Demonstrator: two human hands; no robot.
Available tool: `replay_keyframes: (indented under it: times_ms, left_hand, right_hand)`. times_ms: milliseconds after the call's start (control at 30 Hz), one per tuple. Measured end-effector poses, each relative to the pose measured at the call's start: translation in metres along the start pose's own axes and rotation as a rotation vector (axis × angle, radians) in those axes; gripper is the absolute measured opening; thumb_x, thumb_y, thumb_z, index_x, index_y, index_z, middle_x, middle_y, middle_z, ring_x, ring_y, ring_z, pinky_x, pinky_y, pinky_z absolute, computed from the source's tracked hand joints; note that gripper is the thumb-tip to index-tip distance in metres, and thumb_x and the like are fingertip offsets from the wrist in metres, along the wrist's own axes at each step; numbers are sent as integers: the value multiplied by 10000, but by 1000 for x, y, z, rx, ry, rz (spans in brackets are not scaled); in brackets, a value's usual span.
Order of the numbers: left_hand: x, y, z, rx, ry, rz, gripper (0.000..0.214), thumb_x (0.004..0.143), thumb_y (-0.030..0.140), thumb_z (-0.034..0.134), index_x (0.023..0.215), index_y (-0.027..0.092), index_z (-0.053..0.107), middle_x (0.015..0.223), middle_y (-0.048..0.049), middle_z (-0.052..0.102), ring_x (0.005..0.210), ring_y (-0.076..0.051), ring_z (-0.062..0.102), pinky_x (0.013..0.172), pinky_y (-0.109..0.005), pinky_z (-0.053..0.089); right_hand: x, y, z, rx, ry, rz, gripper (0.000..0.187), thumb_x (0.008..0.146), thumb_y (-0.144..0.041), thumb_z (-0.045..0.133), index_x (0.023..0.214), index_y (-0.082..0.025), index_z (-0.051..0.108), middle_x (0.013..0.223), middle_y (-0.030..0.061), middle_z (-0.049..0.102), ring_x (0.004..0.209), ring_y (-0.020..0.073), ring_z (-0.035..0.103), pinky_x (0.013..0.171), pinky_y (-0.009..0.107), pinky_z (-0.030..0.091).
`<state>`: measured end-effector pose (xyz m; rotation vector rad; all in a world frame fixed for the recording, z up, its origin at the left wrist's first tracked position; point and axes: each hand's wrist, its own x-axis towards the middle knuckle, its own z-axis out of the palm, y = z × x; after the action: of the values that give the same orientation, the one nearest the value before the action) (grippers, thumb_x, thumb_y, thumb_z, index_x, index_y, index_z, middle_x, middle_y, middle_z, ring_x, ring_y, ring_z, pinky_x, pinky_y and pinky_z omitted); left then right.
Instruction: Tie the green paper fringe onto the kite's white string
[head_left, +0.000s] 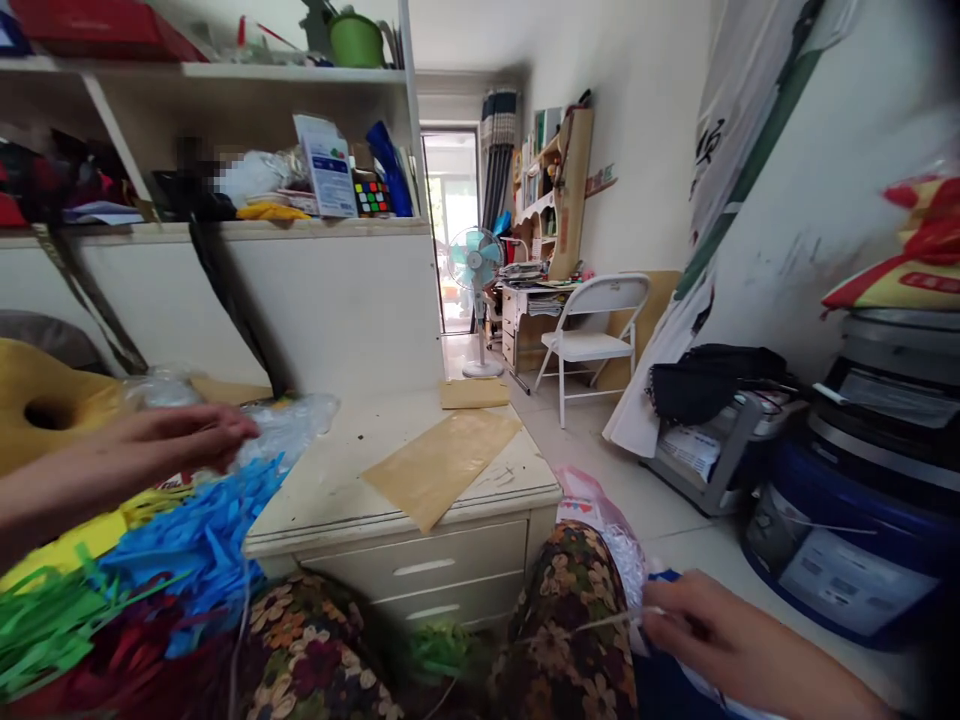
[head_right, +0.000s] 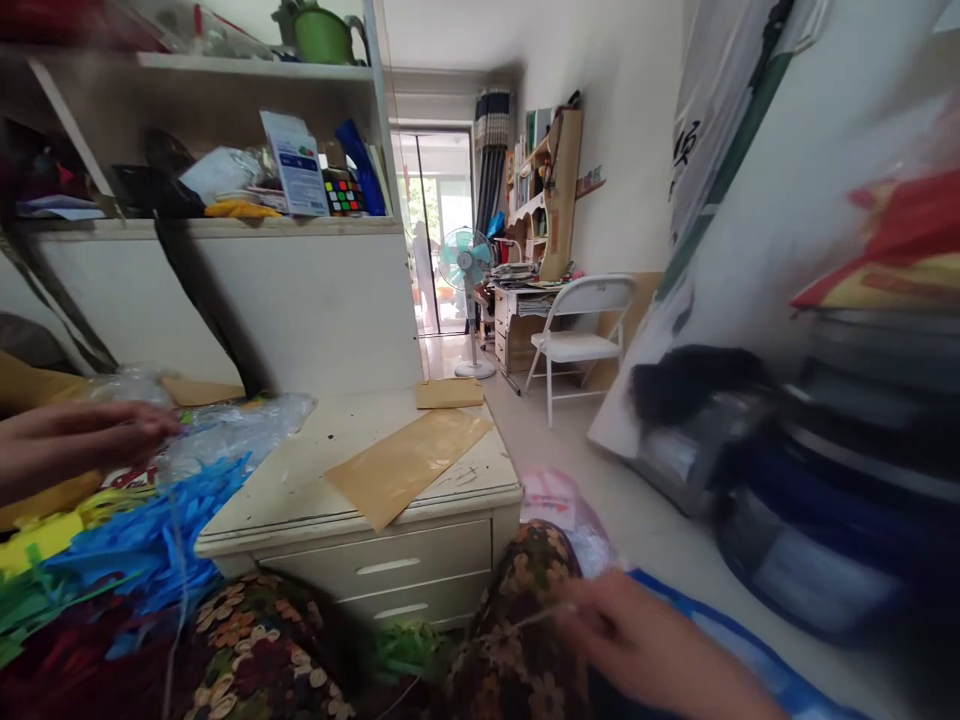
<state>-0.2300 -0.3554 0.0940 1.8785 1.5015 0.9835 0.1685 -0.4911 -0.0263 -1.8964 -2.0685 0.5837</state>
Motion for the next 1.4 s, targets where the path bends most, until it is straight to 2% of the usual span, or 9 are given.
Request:
replay_keyframes:
  times_ms: [67, 200, 300, 533, 767, 933, 1067, 1167, 1400]
  left_hand:
    - [9, 18, 19, -253, -66, -85, 185, 636, 163, 511, 796, 73, 527, 623, 22, 577, 610, -67, 528, 567, -139, 405]
    - [20, 31, 58, -709, -342, 125, 219, 537, 128, 598, 753, 114, 560, 697, -23, 599, 667, -78, 550, 662, -190, 436]
    - [23, 30, 82, -855, -348, 178, 269, 513, 118, 643, 768, 164, 571, 780, -15, 601, 712, -67, 559, 686, -159, 442]
    - [27, 31, 119, -858, -310, 116, 221, 539, 253, 654, 703, 119, 590, 689, -21, 594, 617, -61, 544, 652, -190, 457]
    - [23, 27, 130, -870, -290, 176, 201, 605, 248, 605, 771, 135, 589, 634, 11, 530, 554, -26, 470, 569, -153, 402]
    - [20, 26, 133, -816, -244, 90, 203, 623, 304, 579, 735, 134, 580, 523, 38, 462, 445, -7, 387, 428, -134, 266]
    - [21, 24, 134, -863, -179, 97, 127, 629, 271, 579, 674, 153, 579, 731, 27, 566, 622, -18, 467, 549, -131, 314]
    - [21, 23, 135, -971, -306, 121, 128, 660, 296, 552, 677, 170, 567, 898, 20, 584, 840, -68, 495, 726, -181, 343]
    - [18, 26, 138, -1143, -442, 135, 128, 616, 255, 601, 654, 133, 591, 809, -20, 603, 833, -100, 521, 800, -218, 351]
  right_hand:
    - [14, -23, -13, -105, 1, -140, 222, 754, -312, 374, 614, -231, 526, 567, 35, 523, 519, 117, 481, 476, 228, 356]
    - [37, -55, -30, -143, 39, -457, 219, 729, -118, 358, 689, -230, 541, 621, 5, 574, 562, 86, 518, 492, 176, 369]
    - [57, -69, -40, -283, 191, -553, 236, 741, -102, 344, 745, -217, 551, 617, 2, 581, 555, 89, 521, 502, 184, 374]
    - [108, -94, -62, -863, 535, -792, 163, 722, -112, 402, 739, -152, 560, 649, 50, 546, 671, 144, 461, 522, 234, 342]
    - [133, -115, -61, -876, 782, -938, 224, 789, -146, 363, 865, -194, 569, 831, 32, 550, 699, 119, 439, 575, 238, 356]
    - [133, -118, -35, -705, 1029, -917, 241, 800, -148, 357, 937, -186, 552, 529, -3, 451, 491, 89, 386, 441, 212, 289]
    - [131, -119, -13, -504, 979, -907, 260, 775, -93, 350, 980, -124, 508, 712, 50, 563, 660, 119, 492, 558, 238, 397]
    - [131, -122, -3, -421, 883, -928, 294, 750, -56, 331, 990, -115, 490, 834, 75, 576, 770, 145, 504, 644, 281, 431]
    - [132, -124, 10, -270, 703, -929, 324, 729, -48, 325, 1005, -100, 487, 900, 85, 562, 841, 162, 499, 700, 306, 454]
